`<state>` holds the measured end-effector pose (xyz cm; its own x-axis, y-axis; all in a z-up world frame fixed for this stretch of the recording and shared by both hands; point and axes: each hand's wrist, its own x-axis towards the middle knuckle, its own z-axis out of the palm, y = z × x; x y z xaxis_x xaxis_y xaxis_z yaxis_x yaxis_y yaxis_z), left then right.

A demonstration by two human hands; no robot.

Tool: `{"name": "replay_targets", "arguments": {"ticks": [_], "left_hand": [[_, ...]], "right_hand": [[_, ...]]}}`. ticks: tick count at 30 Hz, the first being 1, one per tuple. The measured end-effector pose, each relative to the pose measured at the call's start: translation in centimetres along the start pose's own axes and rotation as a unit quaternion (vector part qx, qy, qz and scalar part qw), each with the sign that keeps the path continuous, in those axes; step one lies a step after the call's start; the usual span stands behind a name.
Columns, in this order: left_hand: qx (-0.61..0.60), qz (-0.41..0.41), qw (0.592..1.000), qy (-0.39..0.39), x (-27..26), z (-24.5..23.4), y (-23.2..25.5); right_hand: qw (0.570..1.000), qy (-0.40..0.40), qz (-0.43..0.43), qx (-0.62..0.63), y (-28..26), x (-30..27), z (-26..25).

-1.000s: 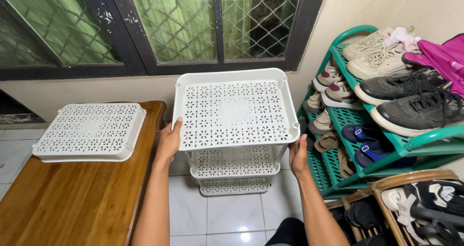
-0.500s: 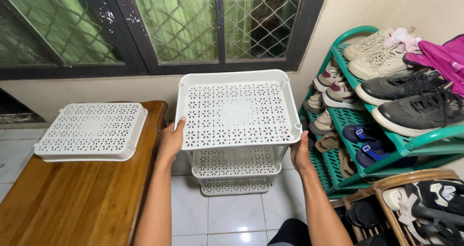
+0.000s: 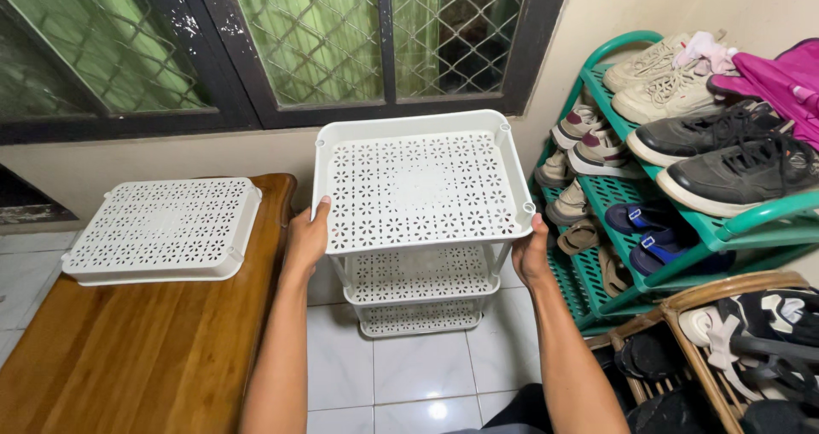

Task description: The person assembles a white plastic storage shelf by stacking perforated trays and inserting vertical support poles. They place trays on the floor, insert poles into the corner holes, and stack additional trays to form a three-tier unit.

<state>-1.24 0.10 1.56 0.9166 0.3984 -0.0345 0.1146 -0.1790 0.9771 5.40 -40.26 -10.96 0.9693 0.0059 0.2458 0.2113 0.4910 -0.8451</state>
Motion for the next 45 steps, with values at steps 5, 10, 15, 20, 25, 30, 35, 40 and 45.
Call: {"name": "replay_targets", "arguments": {"ticks": [5, 10, 15, 20, 25, 30, 35, 40, 45], "left_hand": [[-0.005, 0.017, 1.0, 0.007, 0.7, 0.4, -0.6], [0.004, 0.016, 1.0, 0.024, 0.8, 0.3, -1.0], [0.005, 0.038, 0.999, 0.029, 1.2, -0.1, -0.5], [0.024, 0.011, 0.999, 0.024, 1.1, 0.3, -1.4], [0.048, 0.024, 0.998, 0.032, 0.9, 0.3, -1.6], [0.022, 0.003, 1.0, 0.021, 0.8, 0.2, -1.1], [0.045, 0.0, 0.999, 0.018, 0.4, 0.5, -0.8], [0.04, -0.013, 0.999, 0.005, 0.5, 1.5, -0.1], [0.003, -0.025, 0.999, -0.023, 0.8, 0.5, 0.2]], "right_hand": [[1.0, 0.027, -0.004, 0.014, 0.5, -0.1, 0.1], [0.999, 0.04, -0.022, 0.01, 1.0, 0.2, 0.5], [0.999, 0.052, -0.007, 0.015, 1.3, 0.8, 1.1], [0.999, 0.048, -0.012, 0.007, 1.2, -0.3, -0.1], [1.0, 0.022, -0.006, -0.002, 1.2, 0.0, -0.3], [1.0, -0.005, 0.002, -0.007, 0.7, 0.3, -0.3], [0.999, -0.005, 0.031, -0.016, 0.0, -0.2, -0.5], [0.998, 0.01, 0.061, 0.018, -1.2, -0.2, 0.1], [0.998, 0.0, 0.06, -0.031, -1.8, -0.3, 0.3]]}}
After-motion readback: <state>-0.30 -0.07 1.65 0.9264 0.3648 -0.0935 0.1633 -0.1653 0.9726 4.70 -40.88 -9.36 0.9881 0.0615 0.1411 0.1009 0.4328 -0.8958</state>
